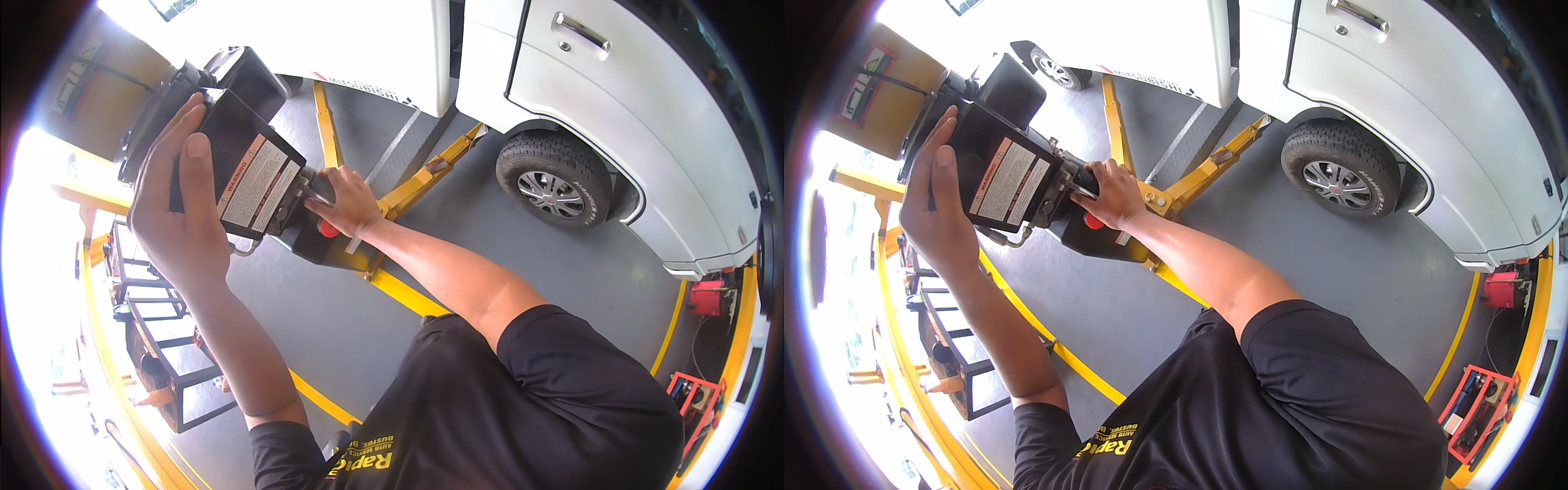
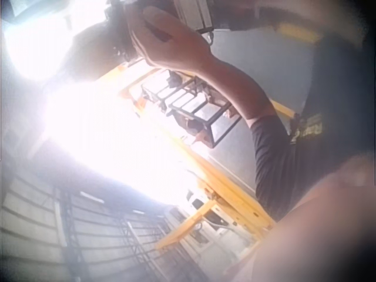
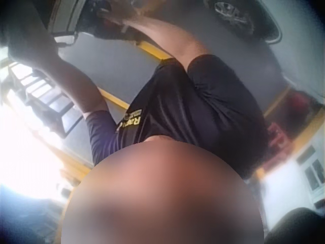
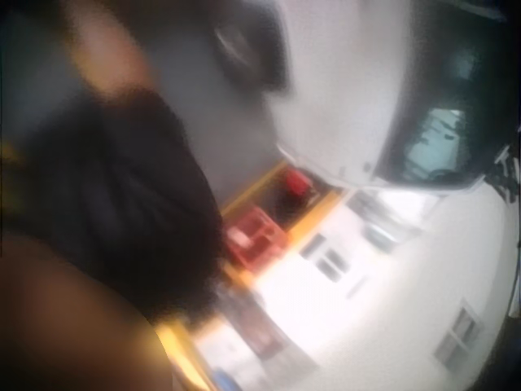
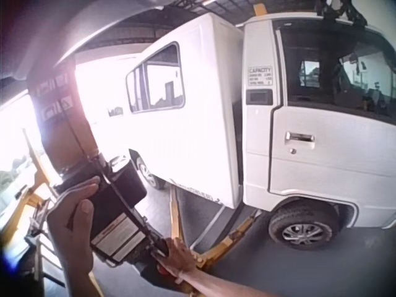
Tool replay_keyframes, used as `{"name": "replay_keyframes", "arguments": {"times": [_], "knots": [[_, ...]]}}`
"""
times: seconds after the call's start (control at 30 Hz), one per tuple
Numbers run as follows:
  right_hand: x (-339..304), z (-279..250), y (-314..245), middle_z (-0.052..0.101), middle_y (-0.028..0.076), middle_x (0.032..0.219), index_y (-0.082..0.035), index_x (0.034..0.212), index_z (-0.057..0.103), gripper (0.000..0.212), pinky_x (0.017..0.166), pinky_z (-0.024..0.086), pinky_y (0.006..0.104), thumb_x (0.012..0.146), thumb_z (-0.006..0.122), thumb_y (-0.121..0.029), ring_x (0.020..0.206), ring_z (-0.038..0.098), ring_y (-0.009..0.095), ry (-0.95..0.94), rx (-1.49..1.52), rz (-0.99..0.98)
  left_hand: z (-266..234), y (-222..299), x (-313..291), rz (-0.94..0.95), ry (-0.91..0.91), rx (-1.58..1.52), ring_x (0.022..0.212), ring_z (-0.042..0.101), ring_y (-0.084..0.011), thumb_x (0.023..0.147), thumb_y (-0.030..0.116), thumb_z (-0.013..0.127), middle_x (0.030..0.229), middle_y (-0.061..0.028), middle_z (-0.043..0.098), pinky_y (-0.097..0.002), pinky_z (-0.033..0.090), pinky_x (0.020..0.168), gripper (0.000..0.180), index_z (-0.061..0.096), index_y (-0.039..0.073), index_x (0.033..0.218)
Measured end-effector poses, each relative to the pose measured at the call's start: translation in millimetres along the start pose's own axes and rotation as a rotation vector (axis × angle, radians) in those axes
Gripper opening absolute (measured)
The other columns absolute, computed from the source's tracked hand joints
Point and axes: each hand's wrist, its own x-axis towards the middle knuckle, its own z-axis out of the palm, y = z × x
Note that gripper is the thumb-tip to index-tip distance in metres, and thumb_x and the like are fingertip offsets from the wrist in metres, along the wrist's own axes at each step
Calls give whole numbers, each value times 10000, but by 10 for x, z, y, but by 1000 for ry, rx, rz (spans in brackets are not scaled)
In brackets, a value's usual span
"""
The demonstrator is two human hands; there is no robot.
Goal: The person fills a water bottle at a sink, walks through an auto repair shop, and pours the water into the windshield washer fluid reservoir of a white SUV. The person then closes the cap and operates the vehicle lift controls.
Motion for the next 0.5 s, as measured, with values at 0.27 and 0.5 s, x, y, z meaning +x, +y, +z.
{"name": "replay_keyframes", "arguments": {"times": [0.27, 0.5], "knots": [[-7, 56, 17, 574, 157, 1198, -112, 1305, 571, 564, 1045, 435, 475, 893, 722, -467, 1189, 558, 365, 74, -13, -46, 12, -55, 6, 38, 21, -22, 1178, 683, -212, 1029, 254, 603, 1224, -71, 745, -348, 512, 1022, 271, 763, 96, 1182], [-14, 13, -35, 573, 163, 1240, -98, 1314, 563, 558, 1080, 422, 474, 892, 726, -426, 1234, 541, 366, 20, 15, 1, 5, -3, -2, -2, 25, 5, 1096, 706, -169, 1020, 217, 613, 1215, -69, 750, -288, 547, 916, 261, 761, 81, 1187]]}}
